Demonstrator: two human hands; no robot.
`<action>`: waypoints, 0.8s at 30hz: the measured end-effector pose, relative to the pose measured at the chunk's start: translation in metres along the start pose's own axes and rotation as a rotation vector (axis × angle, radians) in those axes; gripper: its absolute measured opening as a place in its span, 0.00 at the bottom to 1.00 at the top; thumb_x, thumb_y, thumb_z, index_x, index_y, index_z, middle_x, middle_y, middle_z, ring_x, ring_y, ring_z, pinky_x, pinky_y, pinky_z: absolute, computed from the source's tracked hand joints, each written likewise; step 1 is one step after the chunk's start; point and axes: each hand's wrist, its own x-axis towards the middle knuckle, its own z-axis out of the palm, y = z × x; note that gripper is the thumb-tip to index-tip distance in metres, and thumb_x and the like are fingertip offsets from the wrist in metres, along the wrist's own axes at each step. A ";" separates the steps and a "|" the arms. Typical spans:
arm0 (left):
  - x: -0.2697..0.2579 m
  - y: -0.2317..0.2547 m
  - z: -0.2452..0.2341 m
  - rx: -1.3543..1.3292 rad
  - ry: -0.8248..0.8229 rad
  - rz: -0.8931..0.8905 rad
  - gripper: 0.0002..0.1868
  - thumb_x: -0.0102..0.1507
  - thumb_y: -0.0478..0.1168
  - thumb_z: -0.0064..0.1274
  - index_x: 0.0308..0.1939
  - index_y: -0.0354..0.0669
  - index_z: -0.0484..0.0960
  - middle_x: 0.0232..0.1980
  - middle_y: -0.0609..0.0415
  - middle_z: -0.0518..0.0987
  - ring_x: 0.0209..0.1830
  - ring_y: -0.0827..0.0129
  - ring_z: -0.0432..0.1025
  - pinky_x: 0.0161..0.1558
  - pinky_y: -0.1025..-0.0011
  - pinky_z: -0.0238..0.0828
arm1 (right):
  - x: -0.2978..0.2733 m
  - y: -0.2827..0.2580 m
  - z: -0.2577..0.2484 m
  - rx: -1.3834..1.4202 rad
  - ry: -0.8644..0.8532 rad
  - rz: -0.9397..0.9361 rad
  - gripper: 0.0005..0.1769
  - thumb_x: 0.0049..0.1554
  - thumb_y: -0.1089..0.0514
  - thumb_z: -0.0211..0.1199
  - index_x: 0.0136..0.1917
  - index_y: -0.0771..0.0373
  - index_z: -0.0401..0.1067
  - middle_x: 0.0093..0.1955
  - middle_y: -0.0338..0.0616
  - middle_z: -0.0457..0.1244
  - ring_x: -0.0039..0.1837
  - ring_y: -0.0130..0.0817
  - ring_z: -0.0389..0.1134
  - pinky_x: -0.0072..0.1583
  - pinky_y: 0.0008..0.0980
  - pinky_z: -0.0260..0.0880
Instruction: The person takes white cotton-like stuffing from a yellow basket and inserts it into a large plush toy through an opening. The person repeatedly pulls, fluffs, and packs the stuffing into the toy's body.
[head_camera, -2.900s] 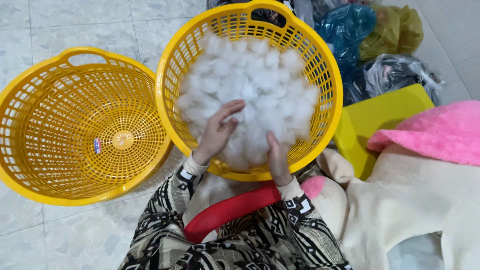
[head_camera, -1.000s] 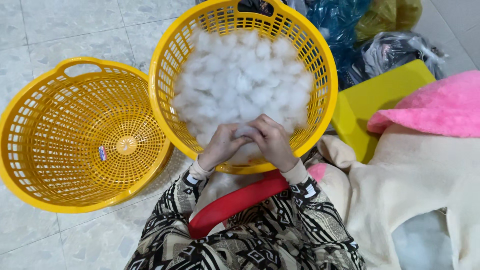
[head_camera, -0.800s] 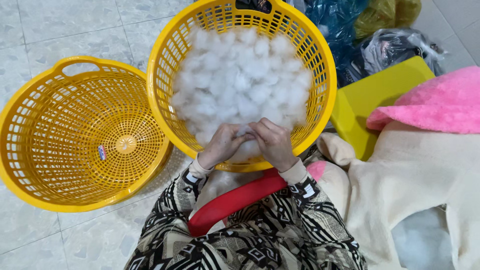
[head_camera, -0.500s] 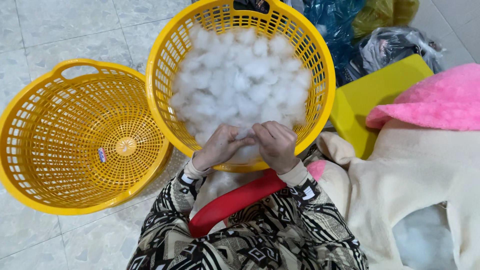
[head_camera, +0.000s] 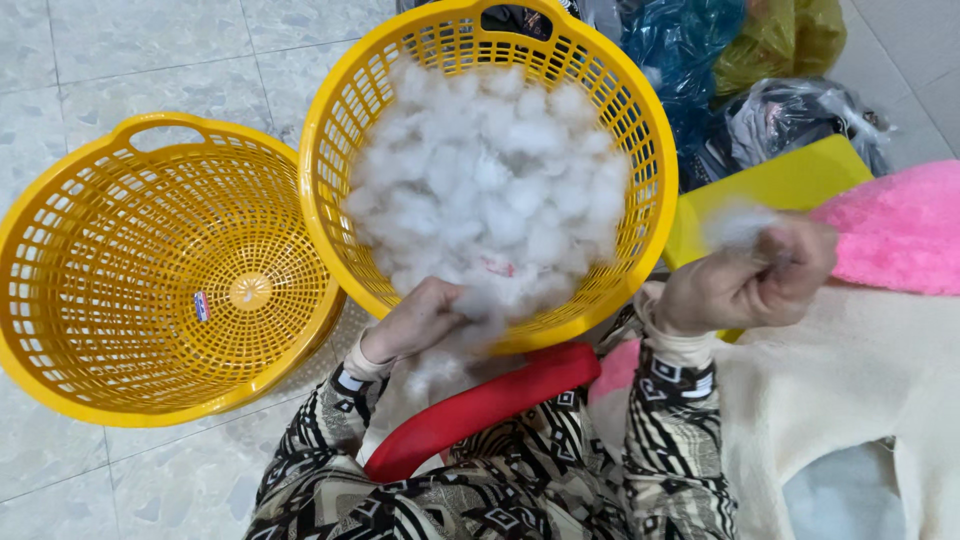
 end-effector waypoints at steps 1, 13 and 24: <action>0.004 -0.011 -0.001 0.006 0.079 -0.099 0.10 0.60 0.31 0.54 0.43 0.35 0.87 0.35 0.54 0.85 0.35 0.76 0.77 0.41 0.72 0.75 | 0.008 0.015 0.002 -0.028 -0.037 -0.058 0.05 0.70 0.68 0.54 0.51 0.68 0.70 0.46 0.44 0.61 0.45 0.34 0.61 0.49 0.29 0.63; 0.012 -0.057 0.010 -0.361 0.282 -0.216 0.12 0.65 0.36 0.57 0.51 0.35 0.84 0.44 0.61 0.84 0.42 0.80 0.75 0.47 0.77 0.74 | -0.073 0.132 0.052 -0.834 -1.423 -0.006 0.59 0.53 0.24 0.60 0.83 0.57 0.42 0.86 0.56 0.33 0.85 0.57 0.27 0.72 0.81 0.24; 0.027 -0.049 0.020 -0.429 0.435 -0.160 0.19 0.73 0.42 0.47 0.63 0.33 0.78 0.54 0.54 0.82 0.55 0.71 0.74 0.58 0.70 0.71 | -0.114 0.050 0.021 0.214 -1.214 0.691 0.45 0.63 0.41 0.53 0.84 0.63 0.43 0.84 0.57 0.46 0.83 0.47 0.51 0.69 0.34 0.64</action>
